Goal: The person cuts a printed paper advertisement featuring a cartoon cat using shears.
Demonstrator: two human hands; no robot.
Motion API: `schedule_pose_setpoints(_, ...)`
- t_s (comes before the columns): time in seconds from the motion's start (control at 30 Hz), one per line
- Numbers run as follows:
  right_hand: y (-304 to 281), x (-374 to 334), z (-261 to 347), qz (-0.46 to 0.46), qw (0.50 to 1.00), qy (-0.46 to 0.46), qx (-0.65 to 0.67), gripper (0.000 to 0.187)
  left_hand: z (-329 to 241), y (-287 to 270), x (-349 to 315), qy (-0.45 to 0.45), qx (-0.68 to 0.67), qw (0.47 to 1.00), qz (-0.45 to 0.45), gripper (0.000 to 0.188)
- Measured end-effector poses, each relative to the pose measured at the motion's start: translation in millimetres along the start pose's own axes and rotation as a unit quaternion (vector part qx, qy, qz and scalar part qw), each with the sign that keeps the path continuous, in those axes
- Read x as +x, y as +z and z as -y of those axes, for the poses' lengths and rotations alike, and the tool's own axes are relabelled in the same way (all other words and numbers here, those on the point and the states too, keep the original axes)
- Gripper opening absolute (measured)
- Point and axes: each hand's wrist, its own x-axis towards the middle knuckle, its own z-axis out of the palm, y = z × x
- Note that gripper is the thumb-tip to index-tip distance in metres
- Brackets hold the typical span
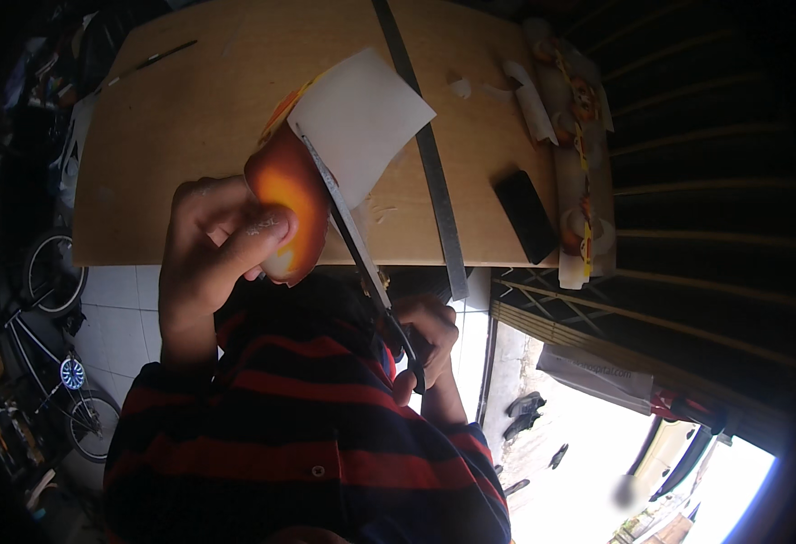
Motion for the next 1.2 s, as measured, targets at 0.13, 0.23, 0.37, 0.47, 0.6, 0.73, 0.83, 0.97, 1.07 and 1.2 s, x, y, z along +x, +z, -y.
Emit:
schedule_pose_setpoints(0.13,2,-3,-3,-0.005,1.0,-0.017,0.0,0.086,-9,4,-1,0.018,0.005,1.0,0.019,0.023)
schedule_pose_setpoints(0.23,4,-2,-7,0.004,0.999,-0.034,0.025,0.087,-10,9,-4,-0.002,-0.019,1.0,0.013,0.022)
schedule_pose_setpoints(0.37,8,2,-6,0.003,0.998,-0.037,0.045,0.086,-5,8,-6,0.027,-0.012,1.0,0.001,0.022)
schedule_pose_setpoints(0.47,6,6,4,-0.005,0.999,-0.034,0.027,0.085,-10,9,-4,0.026,-0.018,0.999,0.01,0.021)
schedule_pose_setpoints(0.6,1,9,3,0.005,0.998,-0.06,0.008,0.083,-7,9,-5,0.056,-0.003,0.998,0.0,0.021)
schedule_pose_setpoints(0.73,-1,7,-5,0.014,0.998,-0.061,0.026,0.082,-4,5,-6,0.07,0.006,0.998,-0.005,0.022)
schedule_pose_setpoints(0.83,-4,6,-6,0.004,0.997,-0.069,0.029,0.082,-3,5,-4,0.043,-0.016,0.999,0.01,0.024)
schedule_pose_setpoints(0.97,-5,11,4,0.008,0.999,-0.037,0.027,0.084,4,4,-2,0.097,0.016,0.995,0.0,0.026)
schedule_pose_setpoints(1.07,-6,9,0,0.013,0.999,-0.029,0.031,0.086,5,3,-3,0.084,0.025,0.996,0.007,0.027)
schedule_pose_setpoints(1.2,-6,8,-1,0.01,0.999,-0.024,0.031,0.087,3,4,-3,0.066,0.01,0.998,0.007,0.027)
